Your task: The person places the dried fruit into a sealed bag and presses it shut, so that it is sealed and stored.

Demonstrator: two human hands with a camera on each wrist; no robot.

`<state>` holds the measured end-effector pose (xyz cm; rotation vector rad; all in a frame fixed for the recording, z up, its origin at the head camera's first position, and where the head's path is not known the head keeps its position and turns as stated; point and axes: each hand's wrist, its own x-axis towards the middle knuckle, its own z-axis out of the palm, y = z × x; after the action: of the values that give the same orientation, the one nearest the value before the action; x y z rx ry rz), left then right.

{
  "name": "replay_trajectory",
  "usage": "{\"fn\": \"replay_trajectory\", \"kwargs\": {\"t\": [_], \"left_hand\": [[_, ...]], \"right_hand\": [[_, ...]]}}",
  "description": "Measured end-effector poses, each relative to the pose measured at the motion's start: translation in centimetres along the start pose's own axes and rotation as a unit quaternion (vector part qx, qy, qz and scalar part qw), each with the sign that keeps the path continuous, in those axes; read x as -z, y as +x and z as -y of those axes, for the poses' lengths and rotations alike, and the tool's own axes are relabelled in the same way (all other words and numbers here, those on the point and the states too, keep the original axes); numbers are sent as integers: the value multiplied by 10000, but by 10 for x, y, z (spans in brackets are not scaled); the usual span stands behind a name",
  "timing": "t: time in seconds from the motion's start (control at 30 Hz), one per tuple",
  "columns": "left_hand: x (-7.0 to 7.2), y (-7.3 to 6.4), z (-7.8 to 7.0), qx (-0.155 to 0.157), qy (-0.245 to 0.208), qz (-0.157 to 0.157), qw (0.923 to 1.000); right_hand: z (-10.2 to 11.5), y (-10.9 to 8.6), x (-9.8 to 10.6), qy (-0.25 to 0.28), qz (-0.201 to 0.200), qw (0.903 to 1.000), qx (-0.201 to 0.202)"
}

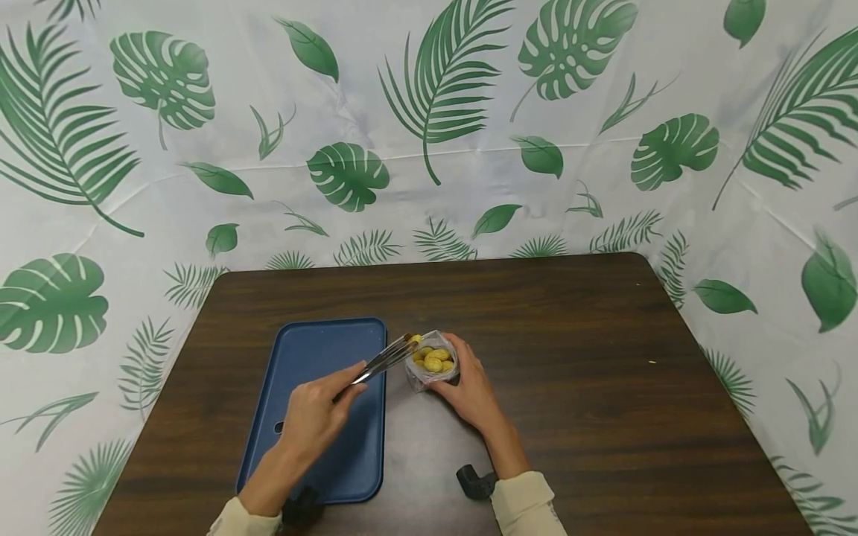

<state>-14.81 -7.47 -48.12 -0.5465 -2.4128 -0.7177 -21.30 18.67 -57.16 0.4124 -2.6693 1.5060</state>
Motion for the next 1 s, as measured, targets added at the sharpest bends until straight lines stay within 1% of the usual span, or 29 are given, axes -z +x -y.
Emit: {"fn": "replay_trajectory", "kwargs": {"t": [0.2, 0.43, 0.53, 0.7, 0.8, 1.0], "left_hand": [[-2, 1, -3, -39, -27, 70, 10000], [0, 1, -5, 196, 14, 370, 9991], [1, 1, -3, 262, 38, 321, 9991], [5, 0, 4, 346, 93, 111, 9993], [7, 0, 8, 463, 143, 44, 9988], [12, 0, 16, 736, 249, 15, 9970]], "right_hand": [[1, -1, 0, 15, 0, 10000, -46], [1, -1, 0, -29, -19, 10000, -24], [1, -1, 0, -8, -55, 10000, 29], [0, 0, 0, 4, -93, 9999, 45], [-1, 0, 0, -12, -65, 10000, 56], [0, 0, 0, -55, -47, 9999, 102]]}}
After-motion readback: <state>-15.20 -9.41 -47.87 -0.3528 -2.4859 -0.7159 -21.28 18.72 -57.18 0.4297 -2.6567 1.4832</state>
